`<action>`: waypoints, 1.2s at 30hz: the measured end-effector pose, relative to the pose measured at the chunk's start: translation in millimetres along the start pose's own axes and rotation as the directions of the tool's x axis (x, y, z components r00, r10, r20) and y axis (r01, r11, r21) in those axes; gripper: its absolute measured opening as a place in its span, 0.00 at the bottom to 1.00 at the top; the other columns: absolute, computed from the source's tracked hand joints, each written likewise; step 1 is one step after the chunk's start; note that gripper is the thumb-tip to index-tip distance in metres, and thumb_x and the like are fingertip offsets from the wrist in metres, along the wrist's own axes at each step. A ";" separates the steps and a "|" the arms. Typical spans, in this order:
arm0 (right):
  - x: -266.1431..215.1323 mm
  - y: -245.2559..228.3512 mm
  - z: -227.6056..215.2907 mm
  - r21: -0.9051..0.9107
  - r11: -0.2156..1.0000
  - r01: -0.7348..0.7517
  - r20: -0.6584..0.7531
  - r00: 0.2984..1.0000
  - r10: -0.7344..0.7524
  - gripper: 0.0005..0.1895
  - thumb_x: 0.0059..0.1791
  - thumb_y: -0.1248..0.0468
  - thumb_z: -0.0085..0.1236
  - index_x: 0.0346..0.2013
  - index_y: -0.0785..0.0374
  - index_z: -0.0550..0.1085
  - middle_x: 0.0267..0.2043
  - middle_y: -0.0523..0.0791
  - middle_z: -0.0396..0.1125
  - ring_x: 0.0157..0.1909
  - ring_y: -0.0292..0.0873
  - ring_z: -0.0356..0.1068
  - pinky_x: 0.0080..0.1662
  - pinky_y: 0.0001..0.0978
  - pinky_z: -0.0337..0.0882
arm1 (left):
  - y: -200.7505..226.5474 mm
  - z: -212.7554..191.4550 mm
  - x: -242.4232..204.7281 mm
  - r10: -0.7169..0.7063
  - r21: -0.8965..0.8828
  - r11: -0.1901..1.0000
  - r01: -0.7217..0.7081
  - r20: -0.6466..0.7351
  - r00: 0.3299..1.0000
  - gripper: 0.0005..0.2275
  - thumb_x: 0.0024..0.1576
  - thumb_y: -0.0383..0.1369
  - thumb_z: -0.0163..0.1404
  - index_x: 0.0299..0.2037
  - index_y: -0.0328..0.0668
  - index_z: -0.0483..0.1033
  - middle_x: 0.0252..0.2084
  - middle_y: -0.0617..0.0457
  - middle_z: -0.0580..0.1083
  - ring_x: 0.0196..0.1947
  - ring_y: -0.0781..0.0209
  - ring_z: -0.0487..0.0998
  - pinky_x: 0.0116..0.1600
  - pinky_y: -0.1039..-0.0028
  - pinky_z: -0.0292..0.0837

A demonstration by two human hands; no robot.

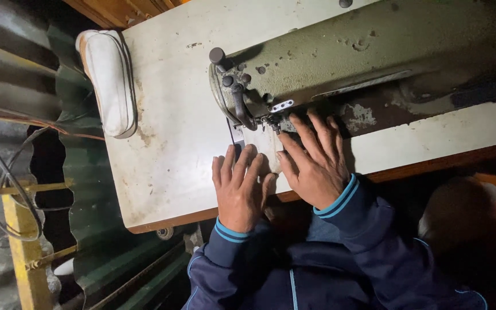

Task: Using an industrial sewing machine to stitch the edges of shoe insoles.

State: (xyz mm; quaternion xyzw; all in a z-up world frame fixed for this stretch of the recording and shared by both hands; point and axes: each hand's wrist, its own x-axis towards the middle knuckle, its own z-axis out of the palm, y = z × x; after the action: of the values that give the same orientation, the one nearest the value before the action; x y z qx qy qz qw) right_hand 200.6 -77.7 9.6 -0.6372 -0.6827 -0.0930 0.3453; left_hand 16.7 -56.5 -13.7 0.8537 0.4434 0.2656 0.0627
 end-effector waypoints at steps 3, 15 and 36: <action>-0.5 0.3 0.8 -0.006 1.000 0.003 0.006 1.000 -0.003 0.12 0.54 0.58 0.57 0.49 0.57 0.79 0.62 0.54 0.68 0.71 0.62 0.60 0.66 0.65 0.58 | -1.0 0.2 2.1 -0.009 0.005 1.000 0.009 0.004 1.000 0.18 0.59 0.44 0.58 0.56 0.49 0.79 0.64 0.46 0.73 0.70 0.35 0.64 0.72 0.37 0.46; 0.8 0.4 0.0 -0.015 1.000 0.020 0.000 1.000 -0.020 0.12 0.54 0.58 0.57 0.49 0.57 0.80 0.62 0.54 0.68 0.71 0.62 0.59 0.66 0.65 0.58 | -5.1 -0.4 13.9 -0.032 -0.006 0.999 0.032 0.022 0.999 0.19 0.59 0.45 0.58 0.57 0.49 0.78 0.63 0.46 0.73 0.70 0.34 0.63 0.72 0.36 0.45; 2.1 1.1 -0.5 -0.025 1.000 0.006 0.019 1.000 -0.006 0.12 0.54 0.57 0.56 0.48 0.57 0.80 0.63 0.53 0.67 0.72 0.62 0.58 0.65 0.64 0.60 | -57.3 -8.4 57.6 0.017 -0.036 0.999 -0.011 0.191 0.981 0.45 0.47 0.67 0.56 0.69 0.41 0.67 0.71 0.34 0.61 0.74 0.27 0.53 0.73 0.36 0.41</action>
State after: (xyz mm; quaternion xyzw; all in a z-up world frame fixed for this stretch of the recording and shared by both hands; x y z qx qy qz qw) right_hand 202.0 -76.1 10.9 -0.6401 -0.6868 -0.0965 0.3306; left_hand -2.2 22.3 -3.3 0.8772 0.4245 0.1905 0.1182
